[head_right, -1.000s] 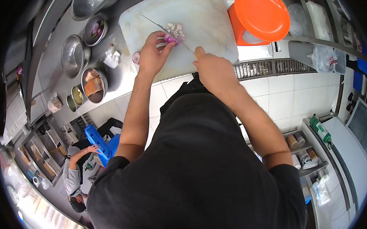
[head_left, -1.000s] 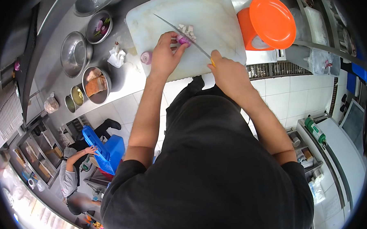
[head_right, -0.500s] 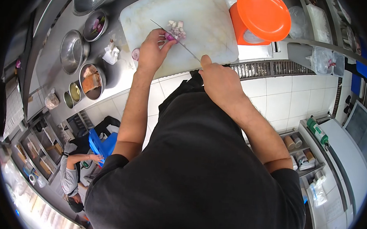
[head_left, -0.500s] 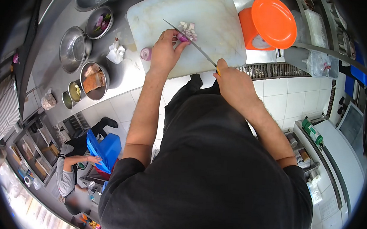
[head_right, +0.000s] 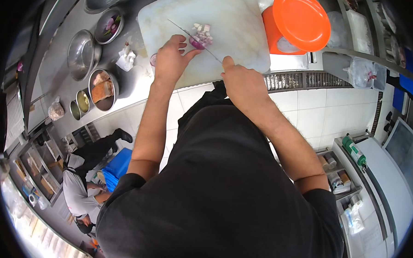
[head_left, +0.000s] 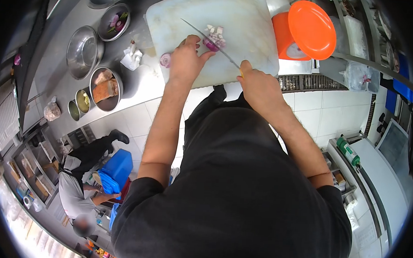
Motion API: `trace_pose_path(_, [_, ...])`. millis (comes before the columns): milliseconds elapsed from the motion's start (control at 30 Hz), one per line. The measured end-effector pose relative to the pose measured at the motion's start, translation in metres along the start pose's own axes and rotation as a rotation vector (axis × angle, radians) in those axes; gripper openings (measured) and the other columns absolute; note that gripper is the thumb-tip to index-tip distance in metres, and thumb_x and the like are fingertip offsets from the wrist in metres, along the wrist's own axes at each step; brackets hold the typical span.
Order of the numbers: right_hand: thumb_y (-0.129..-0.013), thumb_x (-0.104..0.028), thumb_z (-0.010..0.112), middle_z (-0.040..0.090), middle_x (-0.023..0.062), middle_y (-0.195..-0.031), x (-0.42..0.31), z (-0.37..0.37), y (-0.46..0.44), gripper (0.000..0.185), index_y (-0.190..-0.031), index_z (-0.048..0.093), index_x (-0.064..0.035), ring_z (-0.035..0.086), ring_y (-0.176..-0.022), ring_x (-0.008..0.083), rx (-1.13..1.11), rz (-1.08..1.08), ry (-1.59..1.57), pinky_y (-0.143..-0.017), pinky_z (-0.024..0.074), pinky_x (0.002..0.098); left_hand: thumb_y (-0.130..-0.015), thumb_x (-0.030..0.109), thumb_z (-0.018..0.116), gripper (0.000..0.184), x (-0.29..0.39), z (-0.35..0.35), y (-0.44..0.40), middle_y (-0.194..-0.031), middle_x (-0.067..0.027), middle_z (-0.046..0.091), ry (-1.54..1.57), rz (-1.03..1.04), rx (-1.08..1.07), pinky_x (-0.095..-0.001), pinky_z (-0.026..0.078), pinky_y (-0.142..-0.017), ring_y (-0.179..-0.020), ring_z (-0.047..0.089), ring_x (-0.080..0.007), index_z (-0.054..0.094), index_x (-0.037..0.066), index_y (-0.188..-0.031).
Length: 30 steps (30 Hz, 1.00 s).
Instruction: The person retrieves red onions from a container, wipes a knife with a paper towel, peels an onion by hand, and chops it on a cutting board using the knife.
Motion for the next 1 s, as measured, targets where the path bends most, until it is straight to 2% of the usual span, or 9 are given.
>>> trace_pose_path(167, [-0.108,-0.021,0.057,0.074,0.0211,-0.085,0.0,0.003,-0.001,0.022,-0.113,0.052,0.0004,0.075,-0.082,0.0409,-0.022,0.02,0.021,-0.073,0.0587,0.0521,-0.085,0.013,0.086,0.035,0.009,-0.007,0.001,-0.106,-0.0152,0.075,0.075,0.113,0.048,-0.0378,0.063,-0.081,-0.093,0.077,-0.0276,0.067,0.0,-0.112])
trace_pose_path(267, [-0.108,-0.021,0.057,0.073,0.0207,-0.084,0.001,0.0,-0.001,0.023,-0.112,0.052,0.0002,0.075,-0.082,0.0405,-0.031,0.029,0.035,-0.073,0.0586,0.0519,-0.089,0.008,0.082,0.029,0.013,-0.008,-0.002,-0.108,-0.0136,0.075,0.145,0.152,0.041,-0.0352,0.062,-0.081,-0.093,0.076,-0.0231,0.067,-0.001,-0.113])
trace_pose_path(367, [-0.108,-0.022,0.058,0.073,0.0199,-0.083,0.003,0.0,-0.002,0.024,-0.112,0.051,0.0002,0.075,-0.082,0.0402,-0.035,0.04,0.03,-0.072,0.0585,0.0517,-0.095,0.006,0.078,0.022,0.008,-0.024,0.006,-0.112,-0.0117,0.076,0.454,0.03,-0.004,-0.032,0.061,-0.082,-0.094,0.074,-0.0179,0.068,-0.001,-0.113])
trace_pose_path(467, [-0.108,-0.023,0.058,0.073,0.0191,-0.083,0.005,0.001,-0.002,0.024,-0.111,0.051,0.0002,0.075,-0.082,0.0398,-0.048,0.057,0.01,-0.072,0.0585,0.0513,-0.1,0.004,0.073,0.016,0.006,-0.032,0.015,-0.116,-0.0118,0.075,0.903,0.032,-0.054,-0.0309,0.06,-0.085,-0.097,0.072,-0.0154,0.069,-0.001,-0.115])
trace_pose_path(567, [-0.108,-0.024,0.059,0.073,0.0185,-0.082,0.004,0.001,-0.003,0.026,-0.113,0.051,0.0006,0.075,-0.082,0.0394,-0.064,0.07,0.004,-0.072,0.0587,0.051,-0.102,0.002,0.071,0.013,0.01,-0.033,0.018,-0.117,-0.0142,0.074,1.121,0.084,-0.101,-0.0322,0.06,-0.087,-0.099,0.071,-0.0171,0.069,0.0,-0.114])
trace_pose_path(1000, [-0.107,-0.024,0.061,0.074,0.0196,-0.084,0.006,0.002,-0.002,0.032,-0.12,0.05,0.003,0.075,-0.084,0.0402,-0.075,0.072,0.02,-0.073,0.0593,0.0518,-0.104,0.003,0.068,0.012,0.011,-0.034,0.021,-0.12,-0.0165,0.072,1.208,0.117,-0.101,-0.0338,0.06,-0.087,-0.1,0.072,-0.0193,0.067,0.0,-0.115])
Point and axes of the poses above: each hand's wrist, its own y-axis away from the middle knuckle, its own z-axis out of the palm, x = y × z, the point moved 9 cm from there along -y, towards the middle knuckle
